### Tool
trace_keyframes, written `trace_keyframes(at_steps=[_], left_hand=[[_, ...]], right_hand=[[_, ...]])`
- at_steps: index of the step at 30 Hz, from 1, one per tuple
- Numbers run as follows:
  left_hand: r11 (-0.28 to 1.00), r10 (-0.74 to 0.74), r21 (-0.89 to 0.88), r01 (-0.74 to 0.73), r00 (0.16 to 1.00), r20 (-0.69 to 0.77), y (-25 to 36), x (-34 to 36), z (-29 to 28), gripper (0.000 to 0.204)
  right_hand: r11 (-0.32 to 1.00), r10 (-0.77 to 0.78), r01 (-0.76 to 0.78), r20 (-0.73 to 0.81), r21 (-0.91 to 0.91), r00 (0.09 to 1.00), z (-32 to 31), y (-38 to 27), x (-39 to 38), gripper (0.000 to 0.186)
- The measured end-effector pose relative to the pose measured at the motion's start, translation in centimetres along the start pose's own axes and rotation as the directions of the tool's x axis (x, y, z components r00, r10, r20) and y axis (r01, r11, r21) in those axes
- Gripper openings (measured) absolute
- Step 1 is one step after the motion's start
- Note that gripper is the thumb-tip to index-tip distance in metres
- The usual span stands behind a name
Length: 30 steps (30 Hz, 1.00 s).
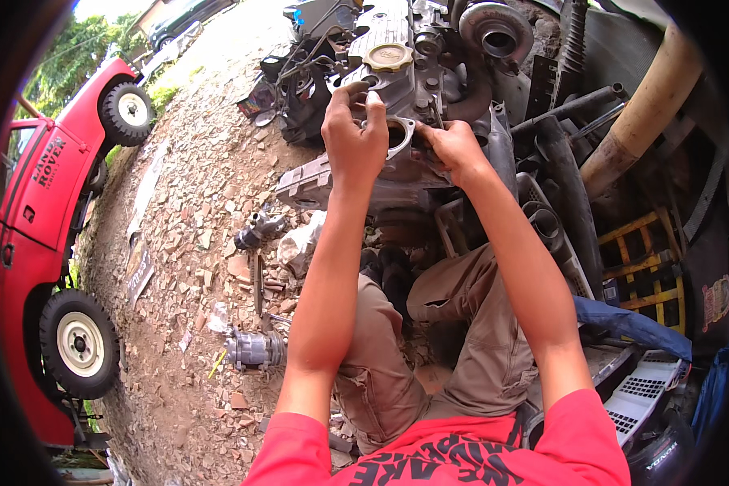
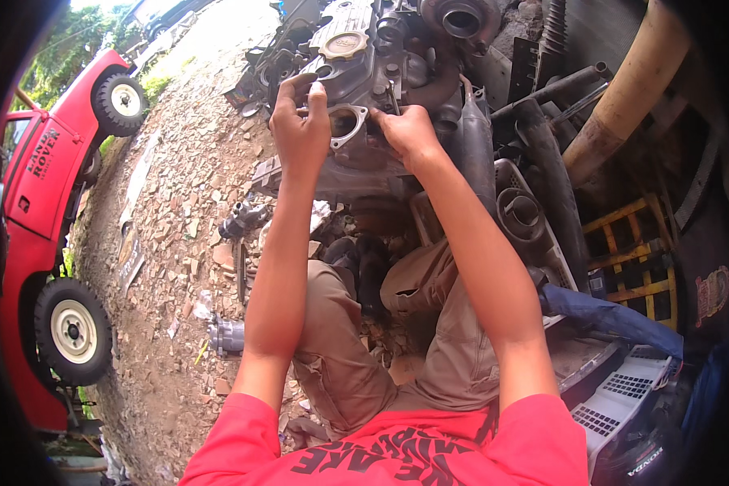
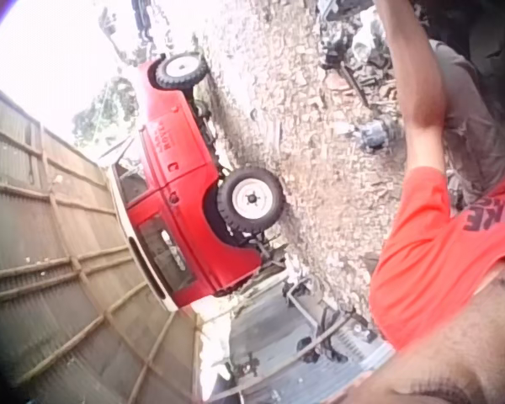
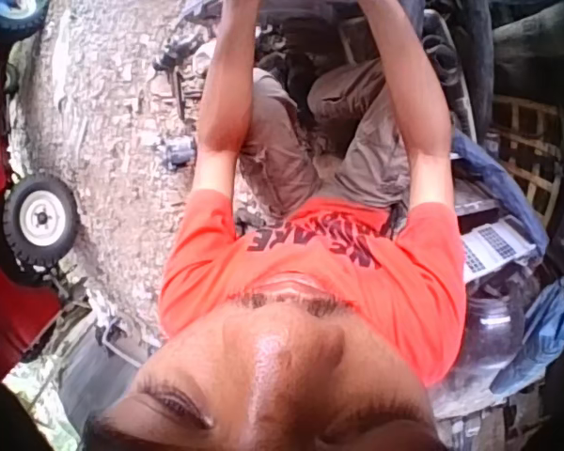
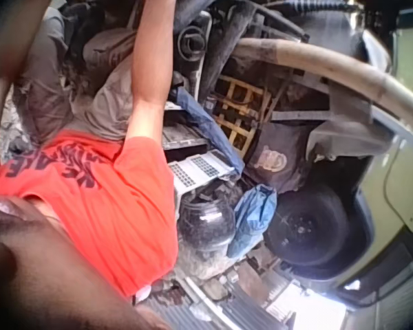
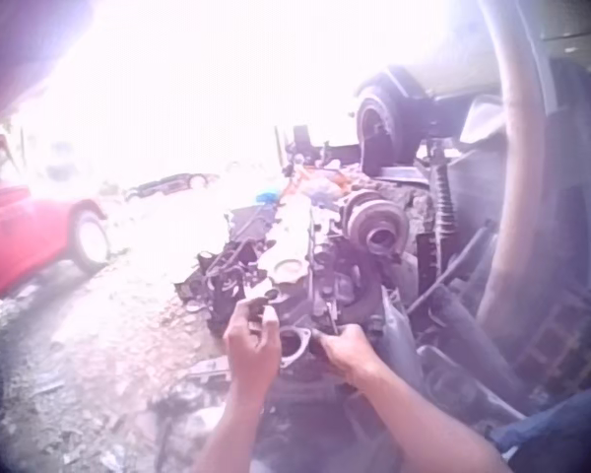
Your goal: The person sits on the ground and uses a wrench to loosen and remove bolts from a car engine. They detach a metal gasket and a larger engine component, placing them aside on the ground.
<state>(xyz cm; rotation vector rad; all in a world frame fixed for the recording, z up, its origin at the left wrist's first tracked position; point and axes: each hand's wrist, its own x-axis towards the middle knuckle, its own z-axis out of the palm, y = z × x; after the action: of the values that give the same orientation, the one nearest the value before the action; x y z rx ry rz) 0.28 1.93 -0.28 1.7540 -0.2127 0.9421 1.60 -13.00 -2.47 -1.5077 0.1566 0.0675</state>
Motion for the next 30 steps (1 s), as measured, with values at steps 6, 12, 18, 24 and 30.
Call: trace_keyframes(at_steps=[6,12,18,24,30], left_hand=[[0.999,0.047,0.023,-0.047,0.999,-0.013,-0.2,-0.1,0.2,0.025],[1.000,0.016,0.023,-0.015,1.000,-0.027,-0.1,0.0,-0.4,0.024],[0.999,0.033,0.041,-0.033,0.999,0.000,0.2,-0.1,0.1,0.024],[0.999,-0.024,0.037,0.024,1.000,-0.009,-0.7,0.1,0.0,0.023],[0.998,-0.024,0.057,0.020,0.997,0.078,-0.9,0.0,0.0,0.027]], right_hand=[[0.999,-0.035,0.034,-0.042,-0.029,0.998,0.1,0.0,0.5,0.019],[0.992,0.108,-0.108,-0.012,-0.060,0.994,0.5,-2.0,-1.7,0.026],[0.982,-0.003,0.005,0.010,-0.191,1.000,-0.8,1.0,3.1,0.030],[0.995,0.093,-0.094,0.025,0.042,0.995,0.5,0.2,0.5,0.024],[0.992,0.108,-0.113,0.098,0.053,0.989,-1.0,-0.1,0.7,0.020]])
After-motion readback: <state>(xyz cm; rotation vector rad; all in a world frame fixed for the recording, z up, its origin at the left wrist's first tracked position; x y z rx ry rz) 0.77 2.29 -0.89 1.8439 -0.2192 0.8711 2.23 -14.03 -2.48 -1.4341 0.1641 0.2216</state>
